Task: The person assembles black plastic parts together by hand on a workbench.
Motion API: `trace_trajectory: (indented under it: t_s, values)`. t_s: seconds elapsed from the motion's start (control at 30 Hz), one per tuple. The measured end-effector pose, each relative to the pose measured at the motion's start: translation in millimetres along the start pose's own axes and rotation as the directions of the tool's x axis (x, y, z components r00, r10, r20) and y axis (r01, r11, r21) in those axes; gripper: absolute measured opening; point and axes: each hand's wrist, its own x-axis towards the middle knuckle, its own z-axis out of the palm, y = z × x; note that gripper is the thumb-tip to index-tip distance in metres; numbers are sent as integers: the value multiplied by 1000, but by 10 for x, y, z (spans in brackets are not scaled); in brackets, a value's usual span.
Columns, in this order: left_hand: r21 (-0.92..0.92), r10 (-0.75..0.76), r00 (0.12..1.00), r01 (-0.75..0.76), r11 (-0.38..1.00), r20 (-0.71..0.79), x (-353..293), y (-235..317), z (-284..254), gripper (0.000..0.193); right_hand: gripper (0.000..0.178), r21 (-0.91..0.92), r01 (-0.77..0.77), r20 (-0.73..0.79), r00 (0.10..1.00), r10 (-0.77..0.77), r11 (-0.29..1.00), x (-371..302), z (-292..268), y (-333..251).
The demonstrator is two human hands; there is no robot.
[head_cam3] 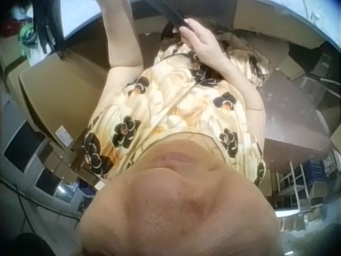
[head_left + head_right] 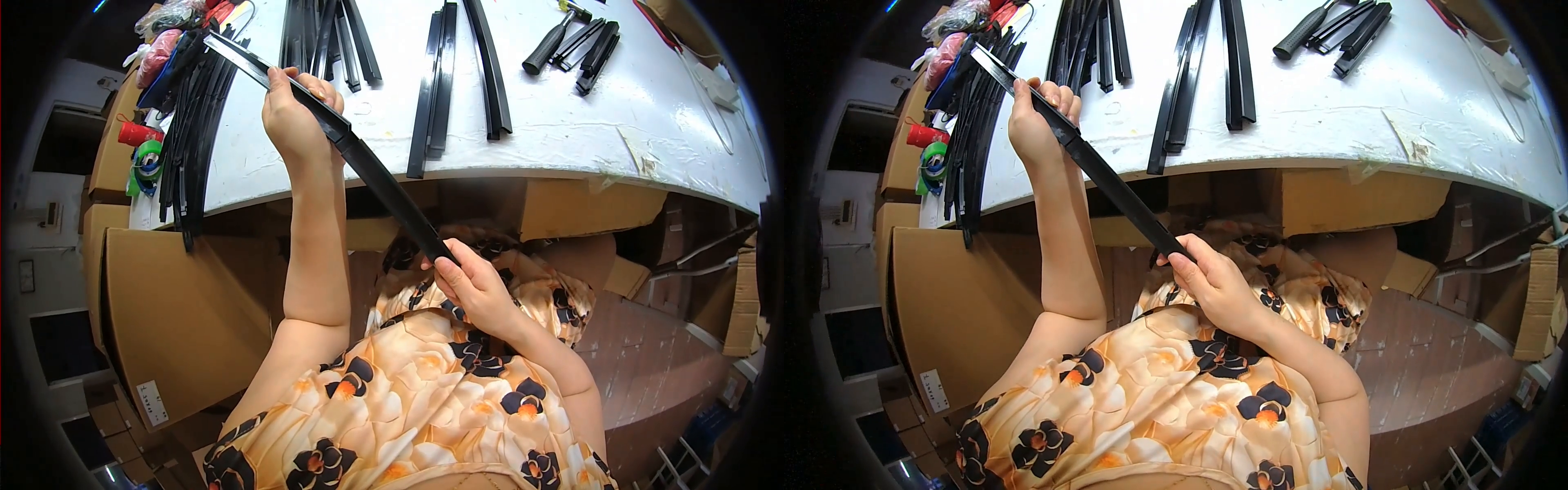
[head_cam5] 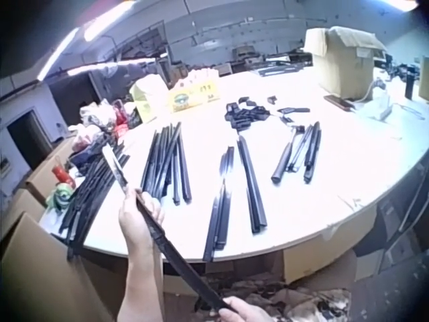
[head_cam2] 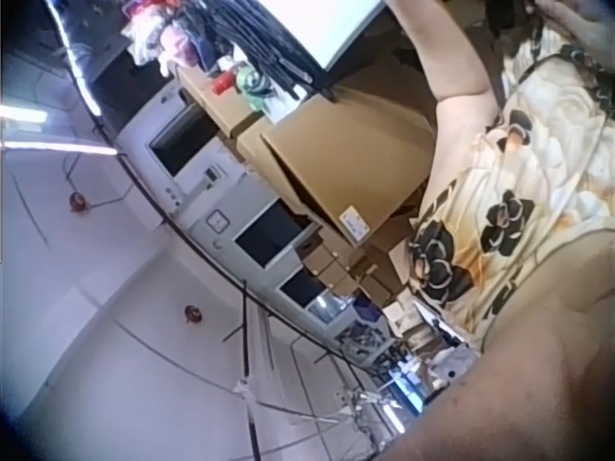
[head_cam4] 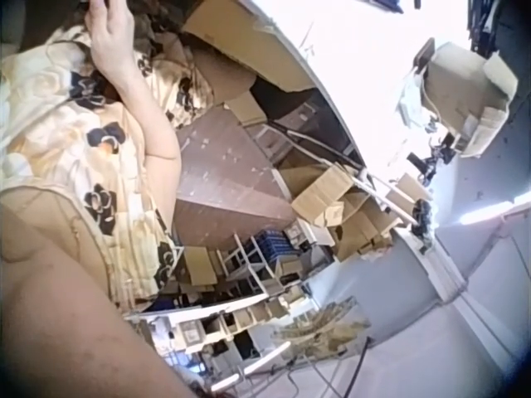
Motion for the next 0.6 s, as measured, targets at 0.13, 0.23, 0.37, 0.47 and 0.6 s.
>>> trace_trajectory:
  t_s: [0.13, 0.23, 0.37, 0.47, 0.6]
  values:
    - [-54, -12, 999, 14, 998, 32, 11, -2, -33, 30, 18, 110, -23, 35, 999, 19, 994, -5, 7, 1]
    - [-43, -22, 998, 25, 999, 55, -7, 0, -22, 30, 19, 132, -4, 42, 999, -2, 991, -7, 10, 1]
    - [102, 53, 995, -62, 993, 87, -41, 48, 35, 31, 18, 105, -27, 47, 999, 22, 994, -11, -15, 1]
    - [140, 86, 983, -109, 984, 161, -93, 95, 57, 31, 18, 108, -47, 59, 997, 41, 993, -25, 1, -27]
    - [99, 112, 959, -142, 985, 260, -149, 148, 109, 32, 16, 37, 44, 1, 999, -44, 998, -88, 38, 52]
